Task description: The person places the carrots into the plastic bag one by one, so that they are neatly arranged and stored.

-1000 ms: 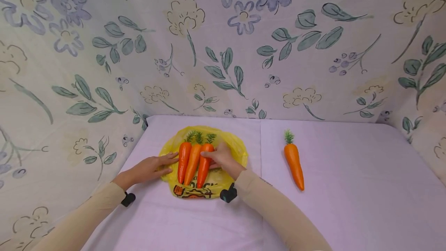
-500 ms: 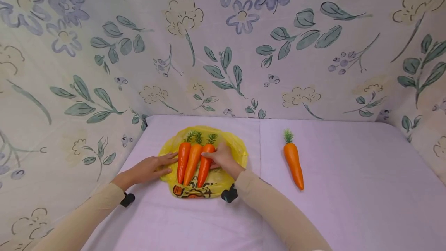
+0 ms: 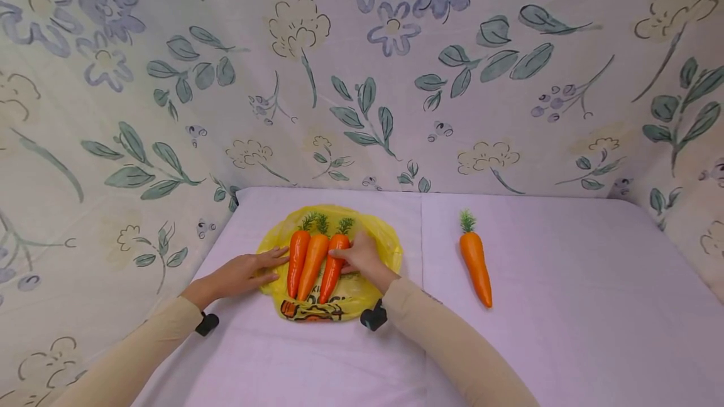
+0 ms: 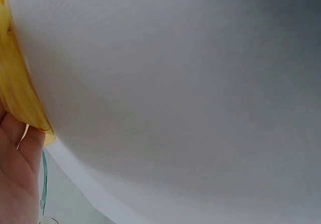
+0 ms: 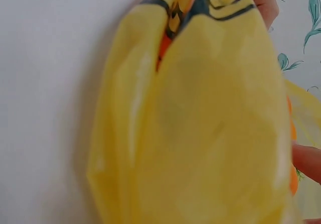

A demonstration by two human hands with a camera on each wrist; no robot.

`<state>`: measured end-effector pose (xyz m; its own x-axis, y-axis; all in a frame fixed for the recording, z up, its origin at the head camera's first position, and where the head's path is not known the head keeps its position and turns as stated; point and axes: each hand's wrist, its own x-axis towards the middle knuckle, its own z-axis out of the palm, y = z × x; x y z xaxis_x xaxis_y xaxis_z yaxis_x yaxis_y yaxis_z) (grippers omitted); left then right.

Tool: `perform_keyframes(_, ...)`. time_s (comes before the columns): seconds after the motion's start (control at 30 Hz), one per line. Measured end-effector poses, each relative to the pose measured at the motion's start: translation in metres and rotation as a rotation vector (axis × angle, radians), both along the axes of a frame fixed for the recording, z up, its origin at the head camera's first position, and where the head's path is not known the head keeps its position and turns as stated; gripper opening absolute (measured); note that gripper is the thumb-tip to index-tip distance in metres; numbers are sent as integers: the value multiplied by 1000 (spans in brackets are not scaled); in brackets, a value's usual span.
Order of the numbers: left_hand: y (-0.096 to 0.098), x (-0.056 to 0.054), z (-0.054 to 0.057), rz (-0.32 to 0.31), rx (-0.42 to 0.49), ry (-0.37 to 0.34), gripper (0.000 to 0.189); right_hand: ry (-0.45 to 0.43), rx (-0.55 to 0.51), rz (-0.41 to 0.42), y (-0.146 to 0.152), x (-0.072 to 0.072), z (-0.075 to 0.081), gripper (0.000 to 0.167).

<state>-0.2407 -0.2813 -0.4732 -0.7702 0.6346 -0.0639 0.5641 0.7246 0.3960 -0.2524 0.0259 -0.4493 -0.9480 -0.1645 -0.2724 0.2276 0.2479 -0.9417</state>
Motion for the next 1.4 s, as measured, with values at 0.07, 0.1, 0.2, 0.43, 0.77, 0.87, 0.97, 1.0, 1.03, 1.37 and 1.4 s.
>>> perform_keyframes(0.07,0,0,0,-6,3,9,51,-1,2,-10,0,0,0,28)
perform_keyframes(0.1,0,0,0,-10,5,14,51,0,0,-13,0,0,0,28)
perform_keyframes(0.2,0,1,1,-18,9,23,51,-3,0,-26,1,0,0,30)
perform_keyframes(0.43,0,1,3,-19,12,11,50,-26,5,-34,2,1,1,47)
perform_keyframes(0.77,0,1,2,-17,17,3,50,-56,-68,-6,12,10,16,50)
perform_keyframes(0.87,0,1,2,-16,15,4,50,-63,-108,9,17,13,21,49)
perform_keyframes(0.97,-1,0,1,-16,11,8,50,-66,-155,30,23,16,27,48)
perform_keyframes(1.0,-1,0,1,-17,11,9,50,-64,-171,41,25,17,29,48)
perform_keyframes(1.03,-1,-1,1,-17,11,12,50,-65,-190,51,27,19,32,48)
perform_keyframes(1.37,-2,-2,-3,-18,3,20,51,-16,-244,109,57,30,49,42)
perform_keyframes(1.4,-2,-2,-3,-19,5,19,51,-9,-241,114,60,31,50,43)
